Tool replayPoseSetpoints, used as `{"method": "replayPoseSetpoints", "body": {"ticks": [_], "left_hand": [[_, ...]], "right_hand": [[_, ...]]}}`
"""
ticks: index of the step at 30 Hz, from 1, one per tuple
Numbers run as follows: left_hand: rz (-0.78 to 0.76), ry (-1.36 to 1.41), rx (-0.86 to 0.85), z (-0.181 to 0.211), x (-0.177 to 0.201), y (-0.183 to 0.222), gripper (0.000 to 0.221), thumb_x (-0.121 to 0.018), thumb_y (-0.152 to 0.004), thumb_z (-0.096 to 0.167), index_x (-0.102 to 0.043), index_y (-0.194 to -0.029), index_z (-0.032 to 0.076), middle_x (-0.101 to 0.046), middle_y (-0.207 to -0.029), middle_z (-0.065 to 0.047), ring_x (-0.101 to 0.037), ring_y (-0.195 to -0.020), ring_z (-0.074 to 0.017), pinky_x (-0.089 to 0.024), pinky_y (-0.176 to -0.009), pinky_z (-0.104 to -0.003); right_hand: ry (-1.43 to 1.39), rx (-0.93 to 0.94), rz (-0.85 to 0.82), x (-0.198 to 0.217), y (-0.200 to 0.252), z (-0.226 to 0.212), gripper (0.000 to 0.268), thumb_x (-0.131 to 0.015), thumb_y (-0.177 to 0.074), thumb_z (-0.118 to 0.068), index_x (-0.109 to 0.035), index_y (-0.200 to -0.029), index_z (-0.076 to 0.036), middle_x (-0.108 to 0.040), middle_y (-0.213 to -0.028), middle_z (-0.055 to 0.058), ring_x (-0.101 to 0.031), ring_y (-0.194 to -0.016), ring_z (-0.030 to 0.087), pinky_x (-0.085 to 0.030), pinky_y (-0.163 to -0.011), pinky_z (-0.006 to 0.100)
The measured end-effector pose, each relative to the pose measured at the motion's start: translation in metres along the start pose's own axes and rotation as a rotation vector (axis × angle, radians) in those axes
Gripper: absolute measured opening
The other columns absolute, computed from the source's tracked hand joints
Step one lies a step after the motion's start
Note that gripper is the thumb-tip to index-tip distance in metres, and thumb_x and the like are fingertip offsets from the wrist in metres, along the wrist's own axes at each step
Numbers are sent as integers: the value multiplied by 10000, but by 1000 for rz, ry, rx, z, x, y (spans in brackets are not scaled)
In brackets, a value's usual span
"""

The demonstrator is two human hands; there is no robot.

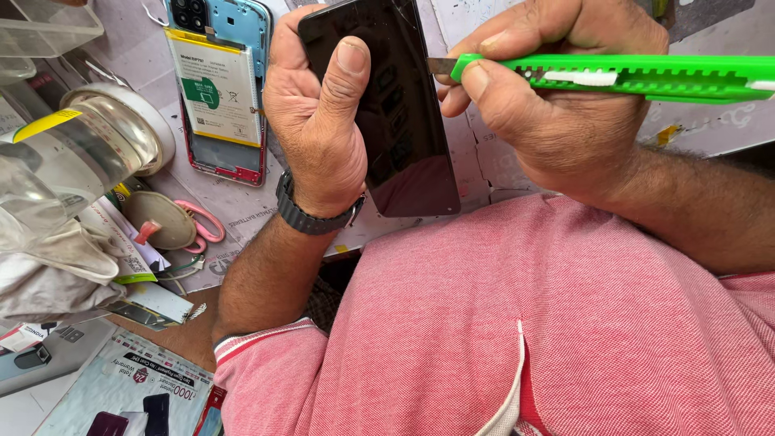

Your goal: The person uses a green utility knife to carefully scrape and pry along the edges of a smartphone screen. They rotate the phone to access different sides while maintaining steady pressure with the tool. The task appears to be part of a screen removal or repair process.

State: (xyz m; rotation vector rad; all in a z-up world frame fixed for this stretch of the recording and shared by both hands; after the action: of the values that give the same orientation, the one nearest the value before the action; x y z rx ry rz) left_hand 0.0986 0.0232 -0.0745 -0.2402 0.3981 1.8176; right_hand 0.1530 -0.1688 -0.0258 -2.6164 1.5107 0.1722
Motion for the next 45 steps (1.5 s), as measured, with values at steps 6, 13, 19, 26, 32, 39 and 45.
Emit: {"method": "replayPoseSetpoints", "body": {"ticks": [6, 13, 19, 26, 32, 39, 45], "left_hand": [[5, 9, -16, 1, 0, -1, 195, -697, -1142, 125, -594, -1273, 25, -673, -1149, -29, -604, -1045, -82, -465, -973, -234], [-2, 48, -5, 0, 0, 0, 208, -688, -1149, 134, -588, -1293, 21, -673, -1148, -30, -602, -1043, -79, -459, -966, -230], [-2, 39, -6, -1, 4, 0, 334, -674, -1158, 136, -526, -1431, 12, -650, -1276, -44, -604, -1169, -90, -452, -1054, -234], [14, 0, -2, -9, 15, 3, 370, -691, -1180, 65, -520, -1494, -29, -633, -1316, -56, -586, -1159, -86, -448, -1051, -227], [23, 57, -37, -12, 19, 2, 331, -710, -1154, 35, -555, -1442, -16, -655, -1298, -39, -615, -1133, -64, -481, -1025, -221], [39, 5, -55, -9, 18, 1, 269, -725, -1125, 25, -606, -1364, -12, -676, -1262, -42, -639, -1112, -68, -477, -976, -215], [20, 19, -79, -7, 18, 0, 203, -724, -1129, 38, -640, -1309, 1, -696, -1192, -26, -653, -1049, -57, -513, -977, -214]], "right_hand": [[52, 6, -39, -2, 0, -3, 158, -577, -1142, 138, -488, -1188, 16, -716, -1120, 223, -762, -941, 201, -682, -861, 300], [47, 14, -51, -4, 2, -2, 158, -579, -1142, 138, -480, -1183, 22, -710, -1127, 224, -765, -952, 207, -689, -866, 305], [27, 19, -79, -5, 5, 2, 147, -572, -1142, 135, -488, -1179, 19, -708, -1133, 226, -769, -963, 217, -695, -870, 309], [20, 2, -71, -7, 10, 3, 133, -574, -1157, 121, -501, -1185, 12, -713, -1122, 223, -774, -963, 220, -699, -870, 309], [72, 22, -127, -9, 9, 0, 124, -561, -1145, 115, -486, -1172, 20, -715, -1121, 226, -774, -960, 215, -687, -872, 301], [100, 0, -121, -8, 14, 0, 127, -576, -1148, 122, -496, -1168, 25, -714, -1131, 235, -772, -964, 220, -686, -872, 307], [67, -6, -103, -9, 15, 2, 124, -577, -1150, 114, -498, -1173, 22, -713, -1139, 234, -772, -965, 215, -692, -871, 307]]}}
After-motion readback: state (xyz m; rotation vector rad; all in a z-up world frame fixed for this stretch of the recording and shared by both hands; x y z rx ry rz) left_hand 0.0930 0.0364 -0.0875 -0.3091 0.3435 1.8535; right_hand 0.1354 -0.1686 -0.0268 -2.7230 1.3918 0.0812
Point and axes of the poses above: each hand's wrist, its own y-axis away from the middle knuckle, its own x-axis out of the back of the hand, z = x × y, the point moved 10 cm from there along -y, towards the middle knuckle
